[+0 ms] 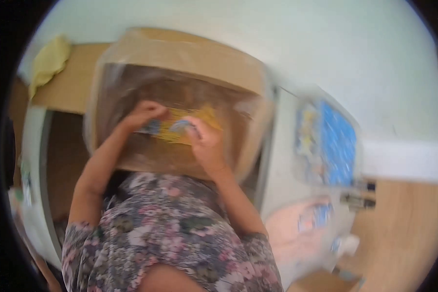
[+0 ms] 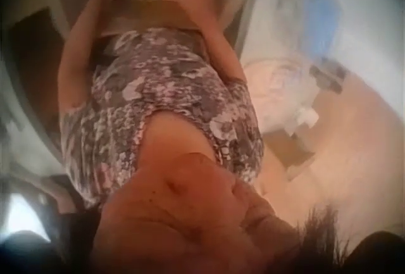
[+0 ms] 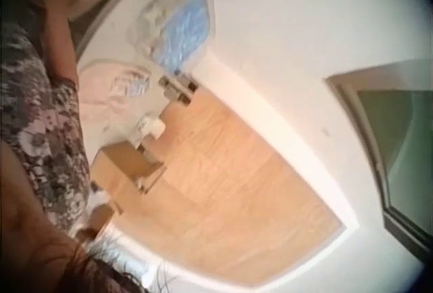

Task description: Packaging small yellow items into small plastic bags from a larger container.

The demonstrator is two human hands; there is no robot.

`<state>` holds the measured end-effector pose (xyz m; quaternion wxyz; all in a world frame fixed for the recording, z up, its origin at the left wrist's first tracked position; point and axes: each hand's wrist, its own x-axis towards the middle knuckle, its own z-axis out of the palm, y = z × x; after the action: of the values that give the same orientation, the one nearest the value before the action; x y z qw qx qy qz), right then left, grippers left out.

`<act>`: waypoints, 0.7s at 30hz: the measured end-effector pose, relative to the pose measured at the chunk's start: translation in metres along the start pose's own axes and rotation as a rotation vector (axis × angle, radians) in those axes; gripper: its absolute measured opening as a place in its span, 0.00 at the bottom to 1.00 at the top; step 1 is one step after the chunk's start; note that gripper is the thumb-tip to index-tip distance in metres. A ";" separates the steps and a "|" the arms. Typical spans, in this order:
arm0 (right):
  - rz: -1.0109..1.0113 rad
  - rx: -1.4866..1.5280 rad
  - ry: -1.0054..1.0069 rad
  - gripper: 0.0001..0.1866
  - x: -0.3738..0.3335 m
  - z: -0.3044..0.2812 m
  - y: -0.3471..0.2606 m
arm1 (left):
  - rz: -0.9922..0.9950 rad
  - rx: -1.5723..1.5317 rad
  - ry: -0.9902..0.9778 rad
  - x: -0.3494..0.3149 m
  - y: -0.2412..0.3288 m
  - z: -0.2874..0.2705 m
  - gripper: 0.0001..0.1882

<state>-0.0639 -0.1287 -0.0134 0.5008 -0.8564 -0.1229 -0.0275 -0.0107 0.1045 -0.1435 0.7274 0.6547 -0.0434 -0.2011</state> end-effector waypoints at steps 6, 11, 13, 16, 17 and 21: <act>-0.042 0.058 0.298 0.13 -0.094 -0.158 -0.001 | 0.331 1.296 0.355 0.005 -0.095 -0.089 0.26; 0.220 -0.197 0.908 0.15 -0.207 -0.290 0.070 | -0.082 1.412 0.305 0.008 -0.042 -0.041 0.42; 0.317 -0.467 0.857 0.15 -0.242 -0.312 0.099 | -0.363 1.236 0.197 0.003 -0.046 -0.045 0.45; 0.481 -0.875 0.746 0.17 -0.262 -0.313 0.120 | 0.011 1.450 0.248 0.003 -0.110 -0.078 0.39; 0.461 -0.802 0.823 0.21 -0.275 -0.309 0.121 | -0.007 1.331 0.253 0.006 -0.082 -0.053 0.30; 0.110 -1.258 0.776 0.20 -0.250 -0.312 0.100 | -0.086 1.438 0.276 0.015 -0.053 -0.025 0.09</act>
<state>-0.2587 -0.4913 0.0138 -0.0764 -0.9151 0.1448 -0.3685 -0.0015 0.1191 -0.2015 0.1084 0.9907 -0.0470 -0.0669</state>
